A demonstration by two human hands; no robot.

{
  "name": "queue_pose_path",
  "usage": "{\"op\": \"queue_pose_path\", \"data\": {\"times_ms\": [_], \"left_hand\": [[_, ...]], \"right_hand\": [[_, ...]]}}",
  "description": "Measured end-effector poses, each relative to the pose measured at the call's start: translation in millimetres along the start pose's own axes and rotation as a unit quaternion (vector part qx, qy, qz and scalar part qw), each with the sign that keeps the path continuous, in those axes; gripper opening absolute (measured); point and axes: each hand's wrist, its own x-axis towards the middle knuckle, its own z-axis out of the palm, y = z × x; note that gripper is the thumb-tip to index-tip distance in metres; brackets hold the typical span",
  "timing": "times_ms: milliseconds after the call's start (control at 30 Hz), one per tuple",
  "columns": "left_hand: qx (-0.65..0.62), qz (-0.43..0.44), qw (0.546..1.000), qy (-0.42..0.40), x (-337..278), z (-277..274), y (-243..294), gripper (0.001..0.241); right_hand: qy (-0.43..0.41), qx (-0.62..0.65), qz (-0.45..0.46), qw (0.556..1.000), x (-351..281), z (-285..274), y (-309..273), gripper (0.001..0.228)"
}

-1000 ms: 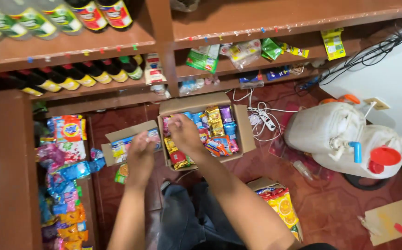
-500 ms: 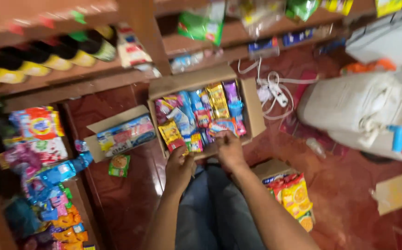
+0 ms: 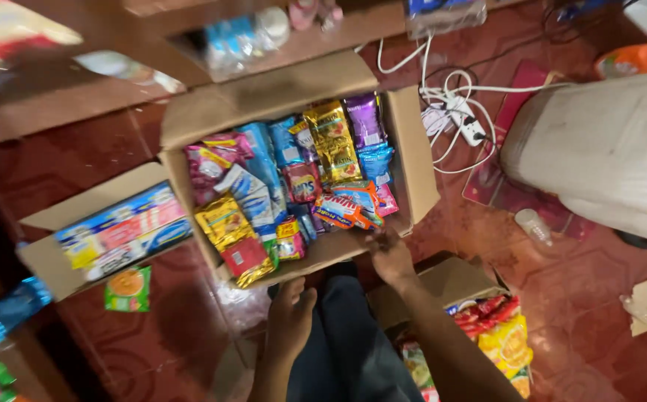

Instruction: Stocking and organizing detergent and shampoo sachets from a cardboard box onto a wooden shelf in a grocery store.

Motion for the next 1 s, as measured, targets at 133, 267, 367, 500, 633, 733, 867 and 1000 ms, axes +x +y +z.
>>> {"op": "queue_pose_path", "data": {"times_ms": [133,267,367,500,633,733,867,1000], "left_hand": [[0.008,-0.022,1.000,0.020,33.0,37.9,-45.6,0.046],[0.048,-0.055,0.997,0.009,65.4,58.8,-56.1,0.042],[0.068,-0.093,0.993,-0.002,87.1,63.0,-42.7,0.045],[-0.029,-0.049,0.998,-0.018,123.5,74.1,-67.9,0.051],[-0.037,-0.061,0.997,-0.027,137.9,66.4,-68.2,0.053],[-0.037,-0.077,0.996,-0.038,152.6,55.2,-54.8,0.052],[-0.034,-0.107,0.993,-0.034,157.3,46.3,-67.9,0.048],[-0.022,-0.115,0.993,-0.025,162.1,40.8,-77.2,0.045]], "right_hand": [[-0.017,-0.038,-0.074,0.996,82.9,8.6,36.5,0.025],[-0.036,-0.063,-0.164,0.984,136.4,15.3,19.1,0.032],[-0.010,-0.124,-0.257,0.958,171.2,37.4,-1.5,0.045],[-0.023,-0.122,-0.156,0.980,206.6,63.8,-13.8,0.053],[-0.041,-0.115,-0.172,0.978,224.9,91.8,-5.0,0.059],[-0.057,-0.175,-0.058,0.981,211.8,104.8,-42.1,0.070],[0.090,-0.357,-0.178,0.913,184.6,127.8,-69.6,0.075],[0.035,-0.373,-0.180,0.909,175.4,150.0,-88.8,0.072]]}}
